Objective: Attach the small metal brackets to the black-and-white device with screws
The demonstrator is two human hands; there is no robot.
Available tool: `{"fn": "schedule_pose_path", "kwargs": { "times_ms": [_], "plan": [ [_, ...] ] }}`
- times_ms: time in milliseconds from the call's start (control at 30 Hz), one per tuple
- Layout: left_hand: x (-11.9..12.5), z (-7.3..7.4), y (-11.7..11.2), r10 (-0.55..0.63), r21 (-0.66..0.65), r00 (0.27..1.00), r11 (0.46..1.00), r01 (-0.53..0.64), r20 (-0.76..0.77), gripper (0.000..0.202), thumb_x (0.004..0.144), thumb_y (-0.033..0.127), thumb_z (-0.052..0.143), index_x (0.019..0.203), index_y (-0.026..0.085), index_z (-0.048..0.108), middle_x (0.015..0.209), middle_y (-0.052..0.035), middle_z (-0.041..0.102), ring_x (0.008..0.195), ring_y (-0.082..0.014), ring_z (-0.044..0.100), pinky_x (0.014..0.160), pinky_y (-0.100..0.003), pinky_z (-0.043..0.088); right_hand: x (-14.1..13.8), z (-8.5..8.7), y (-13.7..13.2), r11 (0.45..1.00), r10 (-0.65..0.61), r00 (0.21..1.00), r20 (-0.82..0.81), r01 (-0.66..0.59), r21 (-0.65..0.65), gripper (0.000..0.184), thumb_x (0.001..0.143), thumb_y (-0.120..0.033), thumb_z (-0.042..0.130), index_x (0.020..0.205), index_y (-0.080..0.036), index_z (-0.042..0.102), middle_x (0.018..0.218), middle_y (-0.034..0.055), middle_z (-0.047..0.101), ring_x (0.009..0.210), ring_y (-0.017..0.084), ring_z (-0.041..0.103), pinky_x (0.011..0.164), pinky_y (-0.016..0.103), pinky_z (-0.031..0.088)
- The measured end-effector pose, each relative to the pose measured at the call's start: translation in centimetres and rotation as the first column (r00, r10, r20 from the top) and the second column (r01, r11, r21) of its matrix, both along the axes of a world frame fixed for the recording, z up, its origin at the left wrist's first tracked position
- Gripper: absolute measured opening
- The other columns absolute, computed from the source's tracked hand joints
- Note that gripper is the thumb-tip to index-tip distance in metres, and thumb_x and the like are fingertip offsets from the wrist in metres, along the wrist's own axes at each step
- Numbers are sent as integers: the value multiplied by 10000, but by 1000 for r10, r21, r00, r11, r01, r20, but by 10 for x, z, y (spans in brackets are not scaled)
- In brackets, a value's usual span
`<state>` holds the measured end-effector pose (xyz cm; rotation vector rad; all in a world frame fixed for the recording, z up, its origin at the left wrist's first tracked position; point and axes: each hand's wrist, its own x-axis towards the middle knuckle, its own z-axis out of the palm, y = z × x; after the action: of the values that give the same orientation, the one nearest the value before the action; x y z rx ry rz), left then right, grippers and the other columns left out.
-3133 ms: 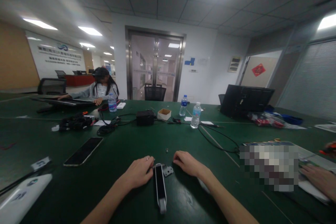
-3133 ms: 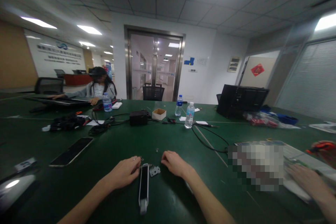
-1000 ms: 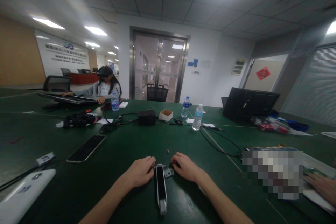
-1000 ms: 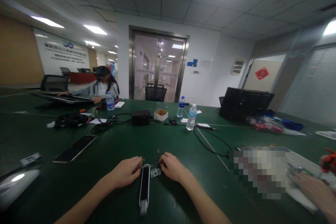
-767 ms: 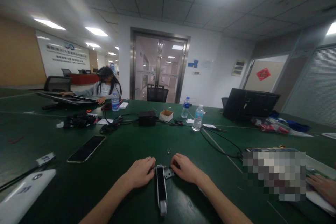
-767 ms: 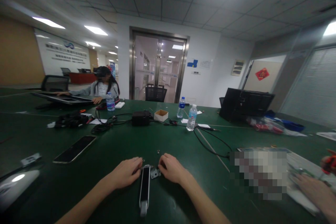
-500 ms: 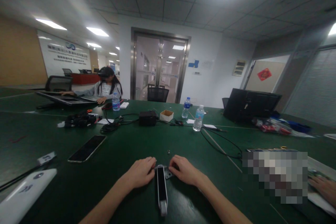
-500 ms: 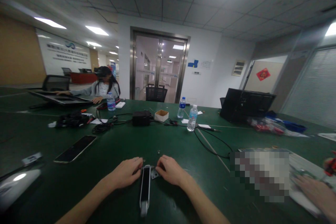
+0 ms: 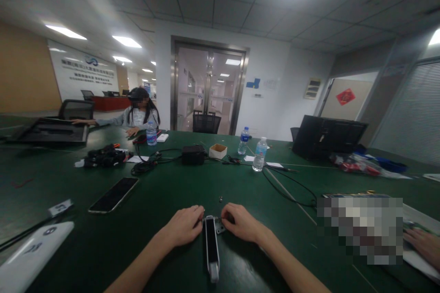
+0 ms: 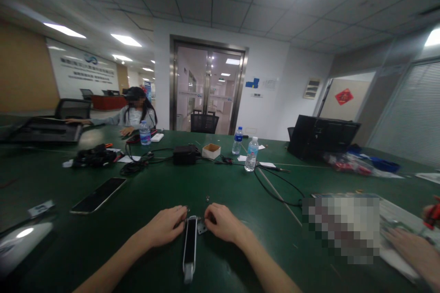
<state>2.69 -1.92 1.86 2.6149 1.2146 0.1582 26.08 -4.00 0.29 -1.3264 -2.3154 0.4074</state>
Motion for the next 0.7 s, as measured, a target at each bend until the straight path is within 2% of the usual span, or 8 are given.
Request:
{"fn": "schedule_pose_path", "kwargs": {
  "times_ms": [200, 400, 700],
  "plan": [
    [2, 4, -1, 8, -8, 1000, 1000, -8, -7, 103, 901, 240, 418, 897, 210, 516, 930, -40, 592, 804, -195, 582, 657, -288, 435, 0, -3, 0, 1000, 15, 1000, -10, -15, 3, 93, 788, -135, 558, 862, -169, 603, 805, 6, 589, 702, 109, 520, 630, 200, 392],
    [1, 0, 1, -15, 38, 1000, 999, 16, -16, 95, 894, 240, 425, 904, 208, 514, 933, -46, 596, 812, -202, 584, 671, -300, 441, -1, -5, 2, 1000, 8, 1000, -21, -8, 21, 108, 778, -118, 556, 858, -170, 606, 779, -1, 579, 687, 106, 508, 620, 200, 378],
    [1, 3, -1, -2, 9, 1000, 1000, 2, -23, 98, 898, 248, 419, 902, 214, 510, 941, -43, 593, 822, -203, 585, 664, -295, 446, -1, -8, 3, 998, 5, 999, -33, -2, 63, 85, 806, -142, 551, 866, -175, 603, 820, 5, 588, 721, 112, 521, 648, 210, 388]
  ]
}}
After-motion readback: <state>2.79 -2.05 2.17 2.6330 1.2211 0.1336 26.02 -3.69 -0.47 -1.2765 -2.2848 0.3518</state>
